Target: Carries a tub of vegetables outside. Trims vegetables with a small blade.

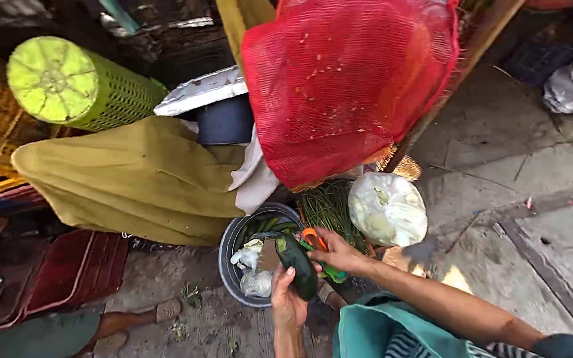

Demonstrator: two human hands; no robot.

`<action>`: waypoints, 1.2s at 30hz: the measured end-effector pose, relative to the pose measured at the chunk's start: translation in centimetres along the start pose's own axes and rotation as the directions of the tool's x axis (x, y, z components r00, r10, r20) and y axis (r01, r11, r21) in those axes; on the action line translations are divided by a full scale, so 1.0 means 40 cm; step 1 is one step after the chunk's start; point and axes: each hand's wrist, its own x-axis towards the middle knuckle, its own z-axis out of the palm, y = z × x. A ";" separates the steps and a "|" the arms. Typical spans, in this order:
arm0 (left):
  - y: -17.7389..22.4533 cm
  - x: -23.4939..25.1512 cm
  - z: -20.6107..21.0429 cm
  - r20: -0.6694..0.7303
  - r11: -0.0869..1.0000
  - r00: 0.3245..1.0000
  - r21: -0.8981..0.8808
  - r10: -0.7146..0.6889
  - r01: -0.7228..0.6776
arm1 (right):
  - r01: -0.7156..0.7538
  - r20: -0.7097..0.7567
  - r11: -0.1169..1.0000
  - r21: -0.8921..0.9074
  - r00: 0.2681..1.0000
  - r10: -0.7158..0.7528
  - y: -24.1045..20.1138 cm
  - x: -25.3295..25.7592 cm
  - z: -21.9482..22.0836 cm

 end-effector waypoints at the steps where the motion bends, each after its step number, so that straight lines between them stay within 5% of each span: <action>1: -0.035 0.003 0.037 0.031 1.000 0.999 0.017 0.008 -0.008 | 0.004 -0.024 1.000 0.024 1.000 -0.003 0.008 -0.031 -0.036; 6: -0.233 0.016 0.233 0.295 0.999 0.955 -0.046 0.036 -0.023 | 0.069 -0.181 0.931 0.358 0.984 -0.004 0.094 -0.208 -0.279; 14: -0.556 0.079 0.653 0.402 1.000 0.915 0.015 -0.022 0.018 | -0.040 -0.498 0.850 0.524 0.795 0.345 0.255 -0.534 -0.781; 16: -0.623 0.102 0.757 0.462 0.998 0.885 0.000 -0.060 0.068 | -0.112 -0.564 0.898 0.426 0.743 0.360 0.280 -0.605 -0.885; 20: -0.725 0.137 0.943 0.541 0.990 0.830 0.038 -0.138 0.139 | -0.218 -0.734 0.965 -0.148 0.678 0.041 0.287 -0.712 -1.058; 23: -0.809 0.186 1.044 0.573 0.981 0.797 0.108 -0.193 0.159 | 0.192 -0.789 0.966 -0.172 0.561 -0.252 0.241 -0.714 -1.142; 25: -0.871 0.223 1.096 0.549 0.973 0.803 0.132 -0.231 0.190 | 0.416 -0.694 0.908 -0.055 0.637 -0.334 0.199 -0.705 -1.193; 27: -0.922 0.259 1.138 0.480 0.965 0.838 0.157 -0.261 0.211 | 0.444 -0.616 0.896 -0.016 0.701 -0.358 0.174 -0.688 -1.235; 32: -0.982 0.418 1.223 0.331 0.930 0.891 0.301 -0.311 0.212 | 0.344 -0.651 0.938 -0.035 0.704 -0.282 0.166 -0.581 -1.391; 36: -0.990 0.605 1.274 0.135 0.853 0.876 0.338 -0.462 0.398 | 0.212 -0.654 0.975 0.065 0.747 -0.119 0.164 -0.464 -1.578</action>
